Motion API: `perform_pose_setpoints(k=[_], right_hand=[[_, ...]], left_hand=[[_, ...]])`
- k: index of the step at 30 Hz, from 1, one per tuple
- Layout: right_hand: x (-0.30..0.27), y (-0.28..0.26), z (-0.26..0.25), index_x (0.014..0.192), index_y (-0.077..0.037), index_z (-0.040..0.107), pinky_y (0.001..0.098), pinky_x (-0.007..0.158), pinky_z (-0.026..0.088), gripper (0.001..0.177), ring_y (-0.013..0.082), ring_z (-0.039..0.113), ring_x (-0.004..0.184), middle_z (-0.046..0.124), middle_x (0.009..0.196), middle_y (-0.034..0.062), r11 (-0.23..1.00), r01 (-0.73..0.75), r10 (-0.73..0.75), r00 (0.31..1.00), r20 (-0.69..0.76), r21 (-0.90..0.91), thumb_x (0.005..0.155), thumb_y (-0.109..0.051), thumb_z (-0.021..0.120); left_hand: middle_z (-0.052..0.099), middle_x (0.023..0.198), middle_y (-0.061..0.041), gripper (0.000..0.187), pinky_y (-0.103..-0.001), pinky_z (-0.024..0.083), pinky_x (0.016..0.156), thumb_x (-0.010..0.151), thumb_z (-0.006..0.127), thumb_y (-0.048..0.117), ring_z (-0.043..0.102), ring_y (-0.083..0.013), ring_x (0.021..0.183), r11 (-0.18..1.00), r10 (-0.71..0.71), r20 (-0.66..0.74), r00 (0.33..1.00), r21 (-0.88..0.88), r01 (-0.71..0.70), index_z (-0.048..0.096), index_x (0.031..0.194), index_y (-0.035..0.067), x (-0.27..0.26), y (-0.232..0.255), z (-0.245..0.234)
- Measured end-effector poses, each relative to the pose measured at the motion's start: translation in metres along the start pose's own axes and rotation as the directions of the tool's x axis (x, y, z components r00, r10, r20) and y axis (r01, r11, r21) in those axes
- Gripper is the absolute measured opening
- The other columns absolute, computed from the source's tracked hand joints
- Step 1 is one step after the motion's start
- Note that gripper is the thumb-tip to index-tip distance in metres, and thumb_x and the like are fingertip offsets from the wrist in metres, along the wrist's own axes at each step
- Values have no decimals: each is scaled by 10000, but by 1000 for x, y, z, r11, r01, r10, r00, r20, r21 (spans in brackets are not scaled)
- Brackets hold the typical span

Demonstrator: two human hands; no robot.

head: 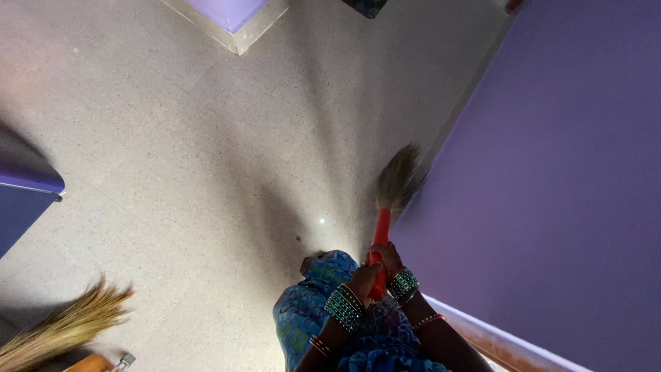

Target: The person sweeps the floor using a handheld broom, moving from a doorway into a hallway and then into a kitchen area, sweeping dust and debris across the tiled surface.

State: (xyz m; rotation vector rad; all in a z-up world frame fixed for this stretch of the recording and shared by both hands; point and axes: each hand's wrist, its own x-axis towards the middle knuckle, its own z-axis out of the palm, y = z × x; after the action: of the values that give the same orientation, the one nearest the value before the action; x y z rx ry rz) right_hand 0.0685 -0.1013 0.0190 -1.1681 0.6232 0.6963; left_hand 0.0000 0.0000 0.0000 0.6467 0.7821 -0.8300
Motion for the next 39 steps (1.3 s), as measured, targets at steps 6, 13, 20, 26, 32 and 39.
perform_pose_setpoints(k=[6, 13, 20, 26, 32, 39], right_hand=[[63, -18, 50, 1248, -53, 420, 496, 607, 577, 562, 302, 627, 660, 582, 851, 173, 967, -150, 146, 989, -34, -207, 782, -69, 734], [114, -53, 125, 1408, -110, 375, 470, 693, 596, 770, 300, 656, 791, 632, 1016, 191, 537, -3, 232, 962, 144, -844, 740, -95, 759], [88, -81, 196, 1530, -151, 332, 428, 778, 611, 918, 267, 678, 887, 694, 1109, 156, 469, 215, 436, 787, 436, -857, 718, -179, 758], [60, -93, 175, 1547, -49, 456, 389, 826, 611, 832, 256, 700, 1012, 706, 1224, 156, 536, 582, 107, 672, 733, -612, 809, -192, 813], [41, -124, 187, 1648, -146, 76, 359, 593, 605, 1122, 220, 717, 674, 737, 988, 203, 841, 56, 84, 969, 233, -539, 773, -162, 778], [39, -156, 170, 1467, -180, 264, 447, 595, 615, 836, 230, 666, 654, 650, 865, 95, 992, -100, 101, 995, -16, 82, 791, -100, 749]], left_hand=[[624, 726, -132, 423, -411, 488, 455, 1008, 476, 417, 594, -274, 539, 984, 99, -67, 993, -145, -108, 548, 1229, 63, 8, 48, -20], [630, 803, -98, 425, -364, 517, 519, 1036, 450, 467, 606, -214, 623, 767, 289, -218, 932, -530, -362, 523, 1245, 105, -20, 76, -8], [604, 1000, -76, 479, -389, 595, 601, 1000, 459, 482, 651, -191, 766, 606, 309, -328, 892, -655, -451, 480, 1331, 135, -83, 113, 16], [675, 1113, -102, 580, -409, 650, 607, 950, 624, 233, 721, -227, 824, 746, 376, -385, 843, -413, -522, 350, 1460, 198, -122, 136, 52], [643, 878, -187, 700, -421, 569, 457, 952, 624, 235, 652, -263, 576, 943, 300, -150, 942, -102, -316, 221, 1524, 244, -148, 182, 38], [637, 832, -121, 446, -356, 606, 510, 1012, 628, 277, 672, -216, 609, 981, 91, 4, 996, 173, -90, 447, 1368, 77, -113, 229, 28]])
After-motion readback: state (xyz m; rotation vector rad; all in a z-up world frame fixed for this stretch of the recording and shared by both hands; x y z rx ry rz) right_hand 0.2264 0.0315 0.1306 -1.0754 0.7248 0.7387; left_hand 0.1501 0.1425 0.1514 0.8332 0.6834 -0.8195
